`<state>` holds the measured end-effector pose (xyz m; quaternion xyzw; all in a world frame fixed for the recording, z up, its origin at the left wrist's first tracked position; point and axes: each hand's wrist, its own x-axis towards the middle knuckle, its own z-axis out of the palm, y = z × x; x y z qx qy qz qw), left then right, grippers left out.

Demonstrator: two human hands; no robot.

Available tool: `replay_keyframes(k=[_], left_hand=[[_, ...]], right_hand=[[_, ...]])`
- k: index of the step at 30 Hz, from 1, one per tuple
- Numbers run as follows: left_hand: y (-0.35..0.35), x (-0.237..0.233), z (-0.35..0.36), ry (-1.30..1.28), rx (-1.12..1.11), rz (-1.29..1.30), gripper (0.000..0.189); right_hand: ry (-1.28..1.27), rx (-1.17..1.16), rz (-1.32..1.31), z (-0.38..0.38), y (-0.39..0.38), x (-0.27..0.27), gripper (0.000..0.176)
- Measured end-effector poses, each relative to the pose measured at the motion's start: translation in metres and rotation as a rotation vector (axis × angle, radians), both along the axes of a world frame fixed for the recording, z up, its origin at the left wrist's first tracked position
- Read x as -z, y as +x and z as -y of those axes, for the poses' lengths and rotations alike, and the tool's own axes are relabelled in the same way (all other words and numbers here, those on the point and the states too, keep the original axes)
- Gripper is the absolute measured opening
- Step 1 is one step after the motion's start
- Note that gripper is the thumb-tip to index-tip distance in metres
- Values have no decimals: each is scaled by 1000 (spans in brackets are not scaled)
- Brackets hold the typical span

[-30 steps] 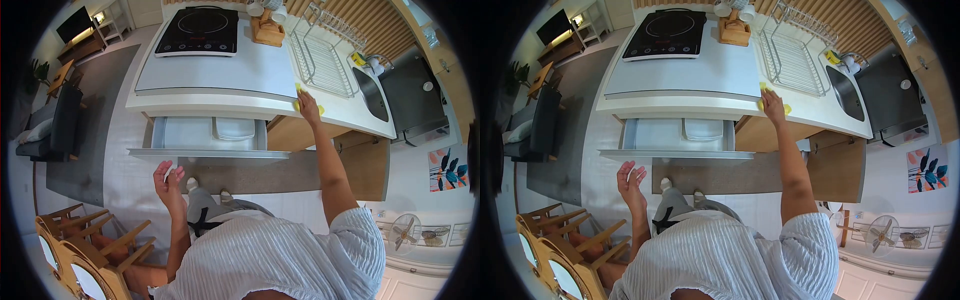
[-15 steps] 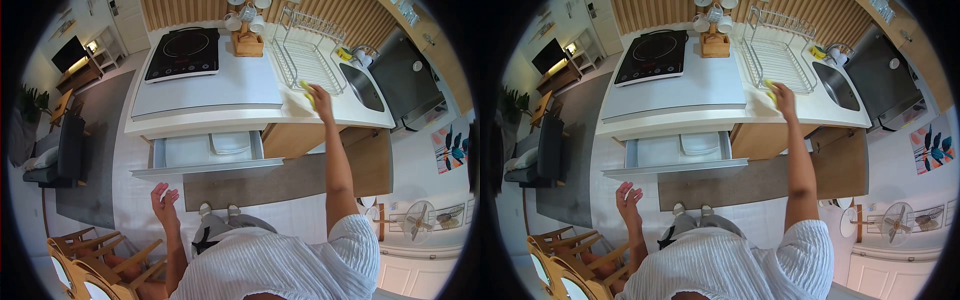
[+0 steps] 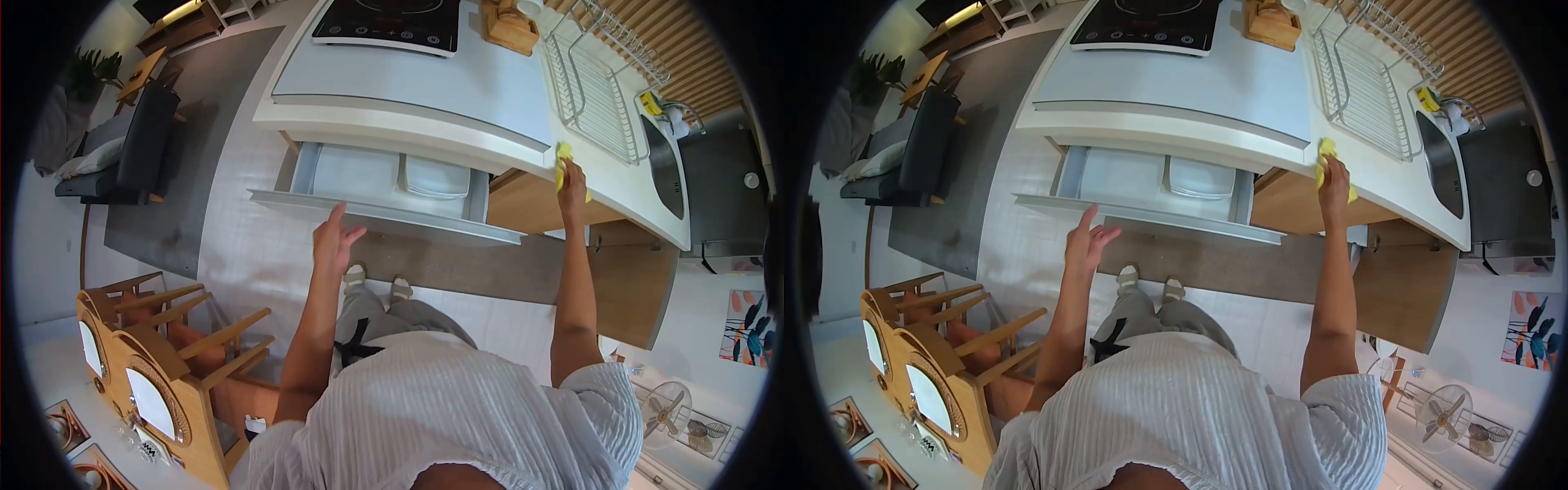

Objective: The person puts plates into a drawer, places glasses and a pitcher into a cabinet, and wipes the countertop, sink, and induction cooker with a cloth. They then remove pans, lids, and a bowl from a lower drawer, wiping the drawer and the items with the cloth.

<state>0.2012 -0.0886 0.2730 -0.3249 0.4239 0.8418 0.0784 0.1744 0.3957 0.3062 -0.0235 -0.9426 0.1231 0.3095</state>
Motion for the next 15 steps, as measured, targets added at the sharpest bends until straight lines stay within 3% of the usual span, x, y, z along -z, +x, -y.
replay_keyframes(k=[1,3,5,7,9,11,13,15], left_hand=[[-18,4,-4,-11,24,108,52],[-41,11,-11,98,94,66,48],[-48,25,-8,153,123,66,55],[-46,32,-5,201,145,73,62],[-37,31,-4,232,195,-60,67],[-28,28,1,196,149,71,69],[-17,27,6,125,65,204,72],[3,37,40,18,-32,120,69]], right_hand=[[-1,5,8,4,17,2,23],[19,273,215,6,49,6,20],[-502,152,296,42,77,-2,20],[-951,-129,185,110,96,3,21],[-509,-335,220,167,105,15,26],[5,-653,256,212,93,25,32],[32,-604,211,242,80,59,35],[45,-576,175,294,60,75,37]])
